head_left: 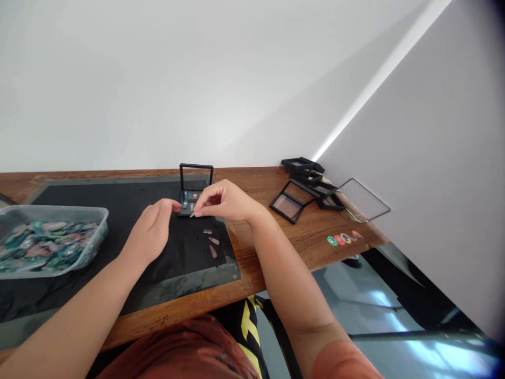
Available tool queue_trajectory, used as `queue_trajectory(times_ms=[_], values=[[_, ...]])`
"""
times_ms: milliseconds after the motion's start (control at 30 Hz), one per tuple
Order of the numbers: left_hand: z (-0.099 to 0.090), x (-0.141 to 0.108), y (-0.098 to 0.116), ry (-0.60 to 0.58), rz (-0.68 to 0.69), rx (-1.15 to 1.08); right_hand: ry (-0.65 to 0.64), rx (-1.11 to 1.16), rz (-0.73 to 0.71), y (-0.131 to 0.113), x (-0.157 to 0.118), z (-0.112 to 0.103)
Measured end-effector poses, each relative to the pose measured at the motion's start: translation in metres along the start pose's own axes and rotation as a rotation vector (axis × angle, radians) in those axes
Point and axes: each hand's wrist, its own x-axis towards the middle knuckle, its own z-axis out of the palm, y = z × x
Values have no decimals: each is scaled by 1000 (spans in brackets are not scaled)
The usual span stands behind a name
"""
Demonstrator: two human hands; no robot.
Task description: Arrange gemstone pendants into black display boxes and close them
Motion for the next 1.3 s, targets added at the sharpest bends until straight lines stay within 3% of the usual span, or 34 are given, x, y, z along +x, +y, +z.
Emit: queue_trajectory(times_ms=[100,200,267,400,600,867,1300], values=[[-1,-1,6,-22,-28,-336,4,106,-100,0,1,2],[-3,-3,14,-200,-16,-577,14,131,-152,-4,1,2],[-4,-5,20,-278,11,-651,26,154,-162,-7,1,2],[-6,-9,28,-316,-11,-704,30,157,-130,-8,2,3],[-3,-6,27,-260,-65,-664,52,94,-43,-3,2,5],[3,1,16,-14,-105,-572,128,-123,41,-7,1,9],[3,1,20,-59,-48,-501,206,-405,43,-26,-4,20]])
